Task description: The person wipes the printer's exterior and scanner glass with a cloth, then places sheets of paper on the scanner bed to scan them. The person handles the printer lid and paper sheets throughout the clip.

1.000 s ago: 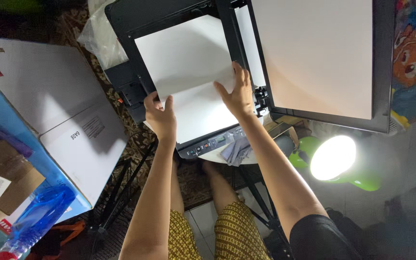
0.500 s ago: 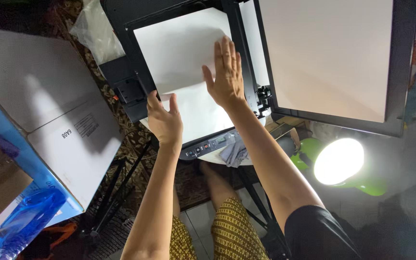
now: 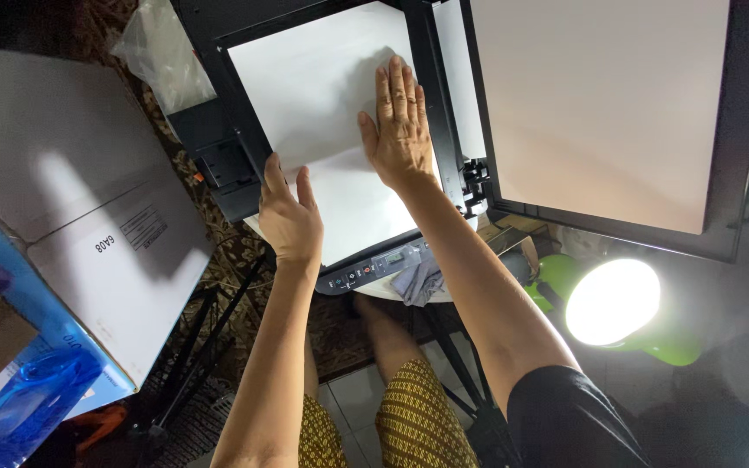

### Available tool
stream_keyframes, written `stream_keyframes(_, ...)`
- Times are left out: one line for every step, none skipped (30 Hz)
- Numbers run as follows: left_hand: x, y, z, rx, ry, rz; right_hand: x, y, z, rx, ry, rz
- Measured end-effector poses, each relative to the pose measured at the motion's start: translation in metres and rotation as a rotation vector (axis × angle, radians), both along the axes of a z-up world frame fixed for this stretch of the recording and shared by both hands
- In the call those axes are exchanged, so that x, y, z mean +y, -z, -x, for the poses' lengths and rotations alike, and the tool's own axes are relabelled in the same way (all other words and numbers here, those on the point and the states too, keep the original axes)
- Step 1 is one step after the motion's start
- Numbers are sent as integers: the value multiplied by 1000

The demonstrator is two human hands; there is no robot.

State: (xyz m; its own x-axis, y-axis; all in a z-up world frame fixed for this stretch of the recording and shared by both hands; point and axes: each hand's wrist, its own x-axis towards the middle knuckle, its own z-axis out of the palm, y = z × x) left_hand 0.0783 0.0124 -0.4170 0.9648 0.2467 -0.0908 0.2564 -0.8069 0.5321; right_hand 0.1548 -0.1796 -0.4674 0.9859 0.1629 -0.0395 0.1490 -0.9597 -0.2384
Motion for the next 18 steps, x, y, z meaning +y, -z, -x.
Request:
stream_keyframes(0, 0, -1, 1, 3, 8, 0, 1, 0, -12, -2, -2)
stream_keyframes(1, 0, -2, 4, 5, 16, 0, 2, 0, -23, -5, -6)
stream_keyframes(1, 0, -3, -17, 16, -14, -1, 2, 0, -7, 2, -2)
stream_keyframes(2, 0, -4, -37, 26, -47, -1, 3, -1, 9, 7, -1)
stream_keyframes(4, -1, -6, -57, 37, -79, 0, 3, -1, 25, 13, 1)
stream_keyframes(6, -1, -7, 20, 40, -71, 1, 3, -1, 26, 10, 6)
stream_keyframes(7, -1, -7, 98, 43, -63, 2, 3, -1, 26, 7, 12)
stream_keyframes(9, 0, -10, 172, 48, -53, 3, 2, -3, 23, 5, 20)
stream_keyframes(10, 0, -11, 262, 65, -70, 3, 2, -5, 28, 0, 26)
stream_keyframes(13, 1, -12, 353, 84, -86, 4, 1, -5, 35, -4, 34)
stream_keyframes(14, 3, -13, 445, 104, -102, 4, 0, -6, 42, -8, 41)
stream_keyframes(16, 7, -14, 292, 172, -148, 4, 0, -7, 44, -14, 42)
stream_keyframes(18, 11, -17, 138, 239, -194, 4, -1, -9, 46, -20, 43)
stream_keyframes(20, 15, -18, -15, 307, -236, 4, -1, -10, 49, -26, 45)
stream_keyframes(20, 19, -18, 14, 346, -229, 3, 0, -12, 64, -37, 43)
stream_keyframes(21, 22, -18, 41, 383, -224, 3, 0, -14, 76, -50, 40)
stream_keyframes(22, 25, -18, 68, 421, -218, 3, 0, -16, 89, -63, 36)
stream_keyframes(23, 27, -18, 68, 422, -223, 3, 1, -16, 90, -63, 30)
